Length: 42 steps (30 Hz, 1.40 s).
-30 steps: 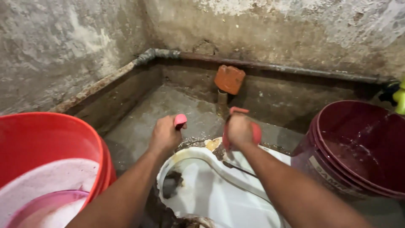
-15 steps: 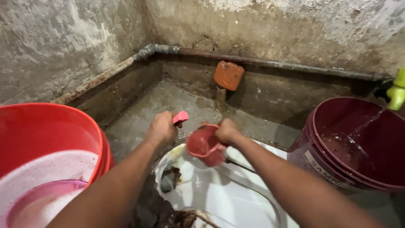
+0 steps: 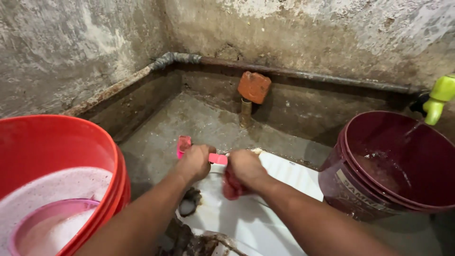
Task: Cleaning a squat toilet using a brush and water from buckets.
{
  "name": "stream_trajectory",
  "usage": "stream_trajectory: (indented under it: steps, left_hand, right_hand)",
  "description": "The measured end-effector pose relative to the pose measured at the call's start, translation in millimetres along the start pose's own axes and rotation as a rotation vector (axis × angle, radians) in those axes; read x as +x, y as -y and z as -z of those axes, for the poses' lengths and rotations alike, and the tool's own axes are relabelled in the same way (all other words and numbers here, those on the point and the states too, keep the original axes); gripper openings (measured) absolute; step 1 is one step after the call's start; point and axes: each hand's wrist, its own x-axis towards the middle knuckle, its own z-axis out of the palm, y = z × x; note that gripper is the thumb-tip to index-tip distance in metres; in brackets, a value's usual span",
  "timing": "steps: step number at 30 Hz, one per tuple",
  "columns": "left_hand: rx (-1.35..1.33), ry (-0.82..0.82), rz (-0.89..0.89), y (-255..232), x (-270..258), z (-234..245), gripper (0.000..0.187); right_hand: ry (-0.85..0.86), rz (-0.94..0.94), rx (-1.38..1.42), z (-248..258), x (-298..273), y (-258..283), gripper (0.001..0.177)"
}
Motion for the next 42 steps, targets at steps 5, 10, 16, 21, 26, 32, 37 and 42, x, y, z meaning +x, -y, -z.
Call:
stream_trajectory:
  steps: [5,10,16,21,26,32,37,42]
  left_hand:
    - [-0.164,-0.142,0.028,-1,7,4,0.025]
    - [-0.203,-0.213,-0.007,-9,13,11,0.026]
    - [-0.312,-0.249,-0.08,-42,13,23,0.019]
    - [-0.491,-0.22,-0.17,-56,22,7,0.014]
    - [-0.523,-0.2,-0.261,-69,26,-15,0.011]
    - [-0.463,-0.175,-0.288,-95,25,-24,0.011]
    - [-0.425,-0.111,-0.22,-109,7,-12,0.014]
    - [-0.426,-0.076,-0.221,-116,-4,-2,0.019]
  right_hand:
    - [-0.42,0.365,-0.34,-1,20,26,0.03]
    - [-0.552,0.167,-0.571,100,31,-28,0.036]
    - [-0.562,-0.255,-0.404,254,-25,-130,0.045]
    - [-0.482,-0.401,-0.264,323,-66,-240,0.037]
    - [0.081,-0.362,-0.66,295,-53,-408,0.035]
    - [-0.004,-0.395,-0.837,174,-124,-344,0.045]
    - [0.016,-0.206,-0.523,89,-64,-482,0.065]
    - [0.005,-0.477,-0.17,125,-87,-424,0.085]
